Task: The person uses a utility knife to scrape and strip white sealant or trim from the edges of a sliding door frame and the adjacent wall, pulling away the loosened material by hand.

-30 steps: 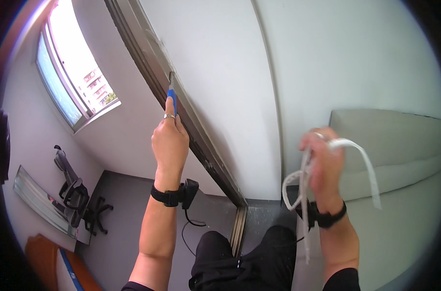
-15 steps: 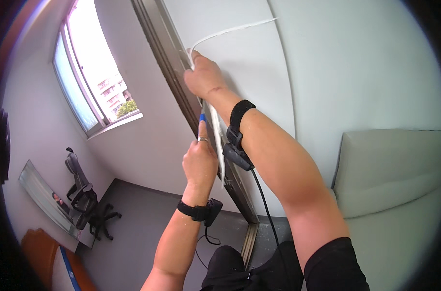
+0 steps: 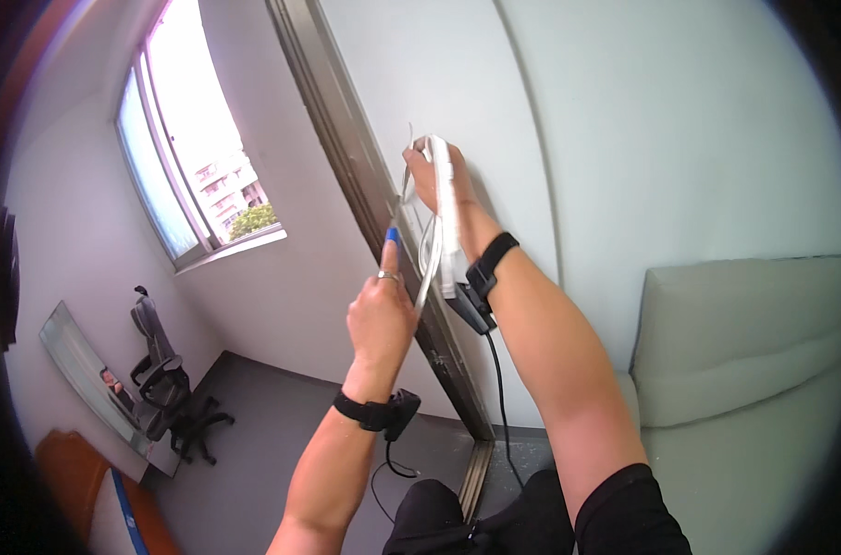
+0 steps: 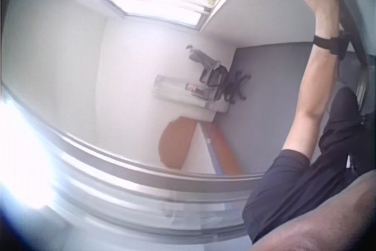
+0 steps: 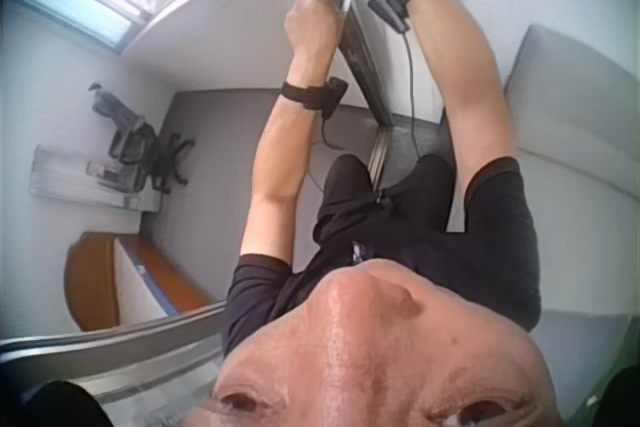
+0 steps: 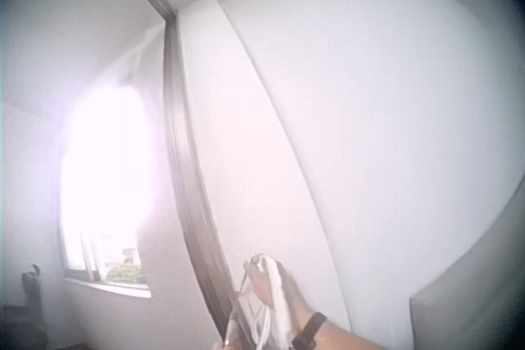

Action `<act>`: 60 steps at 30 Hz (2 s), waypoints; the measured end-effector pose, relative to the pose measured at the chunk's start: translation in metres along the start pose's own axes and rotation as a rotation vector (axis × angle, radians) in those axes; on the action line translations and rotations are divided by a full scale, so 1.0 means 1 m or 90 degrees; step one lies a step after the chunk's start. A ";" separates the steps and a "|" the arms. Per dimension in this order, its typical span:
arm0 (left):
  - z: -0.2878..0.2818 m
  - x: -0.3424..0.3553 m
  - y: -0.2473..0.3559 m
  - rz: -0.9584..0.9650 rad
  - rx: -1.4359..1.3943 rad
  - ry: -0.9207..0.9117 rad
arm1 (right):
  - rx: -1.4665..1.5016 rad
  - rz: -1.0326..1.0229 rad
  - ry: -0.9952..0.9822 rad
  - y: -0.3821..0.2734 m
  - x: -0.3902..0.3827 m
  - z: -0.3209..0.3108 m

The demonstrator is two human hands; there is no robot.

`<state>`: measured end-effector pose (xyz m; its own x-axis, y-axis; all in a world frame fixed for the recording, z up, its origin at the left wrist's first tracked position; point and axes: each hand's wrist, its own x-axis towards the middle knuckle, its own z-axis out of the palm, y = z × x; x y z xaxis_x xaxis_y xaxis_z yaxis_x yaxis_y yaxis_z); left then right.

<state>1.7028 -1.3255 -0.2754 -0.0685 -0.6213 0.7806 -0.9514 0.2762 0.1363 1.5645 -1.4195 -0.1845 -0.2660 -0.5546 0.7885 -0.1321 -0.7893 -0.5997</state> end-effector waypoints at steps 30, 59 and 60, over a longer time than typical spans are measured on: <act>0.051 -0.038 -0.010 -0.061 0.030 -0.054 | 0.240 0.414 0.053 0.059 -0.206 -0.109; 0.036 -0.005 -0.003 -0.028 0.003 0.022 | 0.234 0.457 0.040 0.095 -0.248 -0.113; 0.038 -0.007 -0.003 -0.021 -0.004 0.027 | 0.232 0.454 0.035 0.095 -0.248 -0.113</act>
<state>1.6947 -1.3502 -0.3047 -0.0245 -0.5991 0.8003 -0.9510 0.2607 0.1660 1.5097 -1.3274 -0.4524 -0.2162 -0.9516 0.2184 0.4053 -0.2910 -0.8666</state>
